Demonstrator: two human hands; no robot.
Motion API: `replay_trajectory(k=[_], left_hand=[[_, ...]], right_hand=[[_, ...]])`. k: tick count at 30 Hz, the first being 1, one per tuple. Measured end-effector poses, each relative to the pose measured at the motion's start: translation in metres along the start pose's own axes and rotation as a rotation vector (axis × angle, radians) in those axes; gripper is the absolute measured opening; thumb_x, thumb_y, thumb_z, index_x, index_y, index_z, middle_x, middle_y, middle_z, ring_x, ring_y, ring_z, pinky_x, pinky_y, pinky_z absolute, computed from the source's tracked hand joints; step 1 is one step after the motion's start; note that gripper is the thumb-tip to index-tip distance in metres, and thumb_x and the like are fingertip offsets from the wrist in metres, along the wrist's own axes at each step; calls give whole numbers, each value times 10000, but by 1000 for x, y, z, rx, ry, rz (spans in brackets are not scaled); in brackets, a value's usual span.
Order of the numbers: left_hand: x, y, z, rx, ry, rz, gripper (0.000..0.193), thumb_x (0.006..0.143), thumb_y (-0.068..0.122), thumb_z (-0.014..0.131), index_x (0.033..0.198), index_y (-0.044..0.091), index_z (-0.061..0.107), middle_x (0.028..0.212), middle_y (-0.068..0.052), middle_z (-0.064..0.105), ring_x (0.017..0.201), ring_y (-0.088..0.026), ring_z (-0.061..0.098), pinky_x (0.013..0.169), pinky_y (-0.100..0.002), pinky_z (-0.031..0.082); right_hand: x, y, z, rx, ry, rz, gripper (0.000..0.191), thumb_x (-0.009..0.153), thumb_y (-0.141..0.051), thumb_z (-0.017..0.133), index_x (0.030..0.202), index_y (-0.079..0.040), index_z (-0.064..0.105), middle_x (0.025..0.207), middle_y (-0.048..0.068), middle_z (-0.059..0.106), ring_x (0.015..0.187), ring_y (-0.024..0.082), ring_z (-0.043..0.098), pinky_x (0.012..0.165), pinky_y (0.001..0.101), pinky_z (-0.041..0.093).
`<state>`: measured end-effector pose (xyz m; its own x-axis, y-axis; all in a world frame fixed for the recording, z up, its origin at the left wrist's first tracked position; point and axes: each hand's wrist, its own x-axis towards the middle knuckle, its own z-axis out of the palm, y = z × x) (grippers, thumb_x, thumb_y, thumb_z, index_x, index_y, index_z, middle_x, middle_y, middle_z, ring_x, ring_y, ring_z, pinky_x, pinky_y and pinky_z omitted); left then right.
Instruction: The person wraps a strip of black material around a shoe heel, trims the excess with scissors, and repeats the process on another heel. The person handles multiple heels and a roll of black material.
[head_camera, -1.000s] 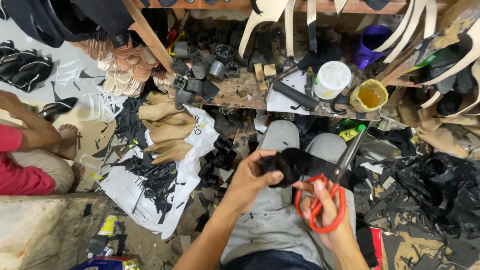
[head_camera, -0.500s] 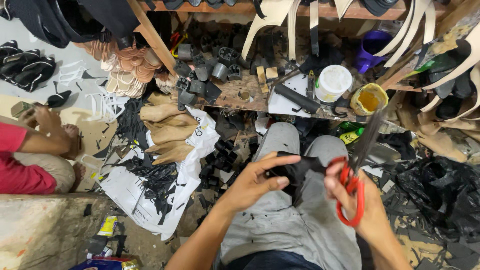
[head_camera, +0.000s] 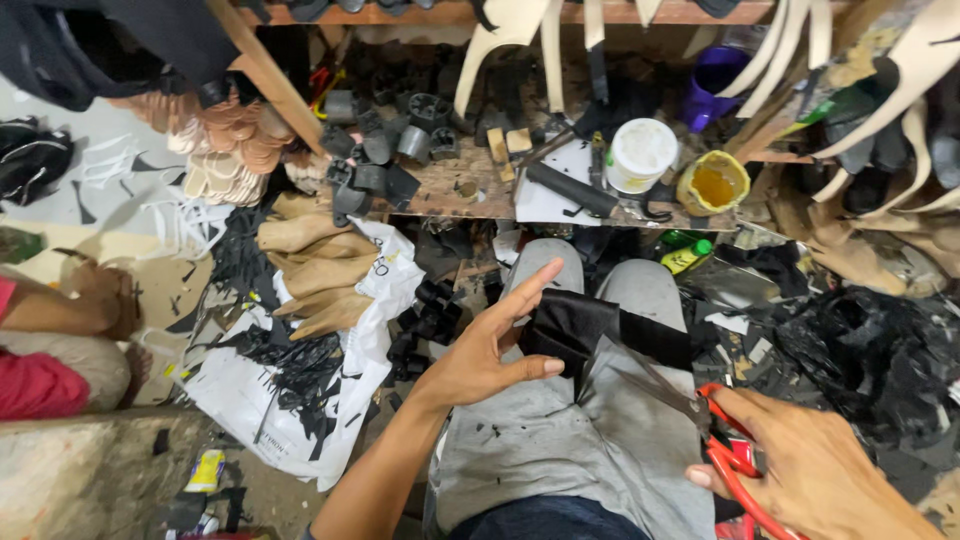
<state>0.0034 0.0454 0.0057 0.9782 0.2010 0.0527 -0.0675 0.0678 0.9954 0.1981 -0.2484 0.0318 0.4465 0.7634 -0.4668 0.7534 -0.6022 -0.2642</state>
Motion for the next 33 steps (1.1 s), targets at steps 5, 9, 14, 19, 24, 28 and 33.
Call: replay_trajectory(k=[5,9,14,19,24,28,33], left_hand=[[2,11,6,9,-121,-24,1052,858,141,825,1690,165,182,1767,-90,236,1597,-299,288,1282,-444,258],[5,14,9,50,-165,-88,1143,806,174,851,1696,185,134,1699,-131,328,1506,-297,396,1212,-447,347],[1,11,7,48,-139,0,1179,826,158,869,1714,211,96,1651,-151,397,1496,-308,447,1246,-444,327],[-2,7,5,27,-116,-52,1225,808,146,868,1717,206,49,1534,-134,494,1455,-288,475,1223,-419,332],[0,7,4,-85,-139,-19,1252,812,110,869,1732,219,27,1494,-153,535,1394,-277,519,1219,-414,375],[1,9,4,-127,-135,-81,1296,783,78,869,1714,219,-21,1507,-139,527,1396,-254,505,1178,-406,409],[3,7,8,-160,-183,-61,1332,812,72,864,1725,244,-92,1552,-187,505,1407,-273,502,1211,-388,373]], right_hand=[[0,-19,-20,-81,-17,30,936,571,-771,749,1312,-211,636,957,50,736,839,294,717,710,400,569],[7,-38,-28,-61,-49,-26,922,567,-786,770,1273,-209,634,866,34,731,779,279,711,667,393,553],[12,-50,-30,-1,-65,-39,892,546,-727,788,1265,-222,635,742,53,705,701,300,694,617,419,528],[16,-46,-25,30,-73,-117,740,578,-724,809,1082,-198,680,595,75,655,634,329,661,591,434,491],[17,-37,-23,113,-155,-88,582,642,-663,829,934,-171,718,515,102,594,543,339,604,564,432,458],[15,-38,-22,144,-148,-86,542,649,-632,837,898,-164,724,488,104,561,506,340,565,543,427,441],[19,-42,-18,142,-57,-142,579,626,-637,853,930,-164,716,467,113,543,496,336,553,532,420,427]])
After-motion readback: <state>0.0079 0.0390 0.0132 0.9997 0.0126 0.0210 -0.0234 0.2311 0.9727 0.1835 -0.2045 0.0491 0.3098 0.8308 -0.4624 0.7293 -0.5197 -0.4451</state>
